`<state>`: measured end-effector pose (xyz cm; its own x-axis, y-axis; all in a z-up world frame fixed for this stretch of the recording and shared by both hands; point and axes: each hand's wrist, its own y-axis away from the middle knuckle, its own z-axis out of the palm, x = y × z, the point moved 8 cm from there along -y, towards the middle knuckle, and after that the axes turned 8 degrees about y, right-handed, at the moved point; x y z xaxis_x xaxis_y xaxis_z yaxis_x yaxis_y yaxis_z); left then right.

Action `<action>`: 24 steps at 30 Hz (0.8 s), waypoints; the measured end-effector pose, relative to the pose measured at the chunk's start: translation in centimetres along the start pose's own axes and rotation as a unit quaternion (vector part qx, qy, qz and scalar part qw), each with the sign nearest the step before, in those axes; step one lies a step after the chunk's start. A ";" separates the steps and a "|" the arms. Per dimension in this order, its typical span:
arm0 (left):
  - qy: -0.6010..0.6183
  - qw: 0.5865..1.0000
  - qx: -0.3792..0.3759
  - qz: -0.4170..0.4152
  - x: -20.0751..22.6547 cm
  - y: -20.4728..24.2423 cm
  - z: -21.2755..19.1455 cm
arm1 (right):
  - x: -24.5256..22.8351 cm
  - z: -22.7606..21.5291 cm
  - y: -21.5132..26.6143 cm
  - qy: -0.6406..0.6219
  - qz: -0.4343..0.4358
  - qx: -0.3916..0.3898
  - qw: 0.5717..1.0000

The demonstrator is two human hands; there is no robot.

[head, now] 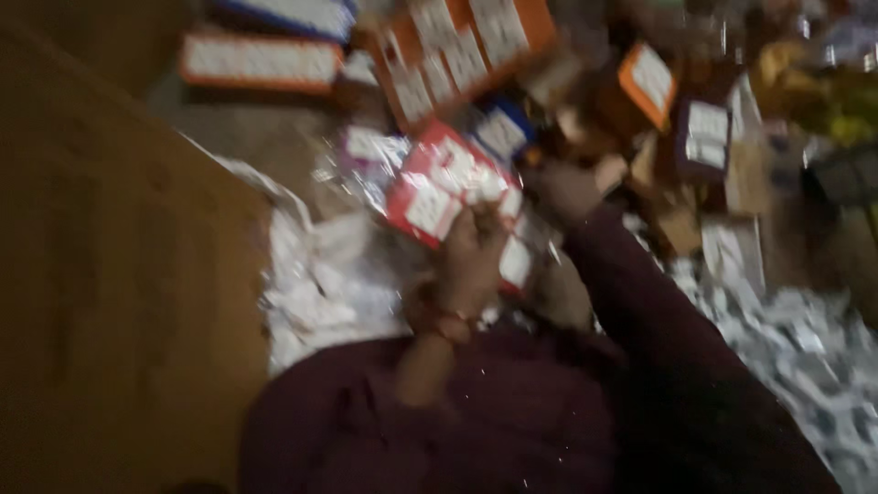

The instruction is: The person is assembling small white plastic electrical components, possibly switches or sockets, by hand. They pick up individual pieces from a pile and fit them together, occasionally holding a red multi-gang switch plate for reference.

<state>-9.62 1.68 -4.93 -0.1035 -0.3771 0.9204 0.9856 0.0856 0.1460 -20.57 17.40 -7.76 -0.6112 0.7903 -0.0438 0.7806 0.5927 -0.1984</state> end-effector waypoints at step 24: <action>-0.172 0.978 -0.114 0.003 1.1 2.1 3.2 | -3.1 -9.9 10.2 -0.452 0.240 -0.060 0.857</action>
<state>-8.12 4.42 -2.47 -0.0979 -0.0410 0.9944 0.9866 -0.1353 0.0915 -9.44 22.52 0.01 -0.0254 0.5368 -0.8433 0.9451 0.2878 0.1547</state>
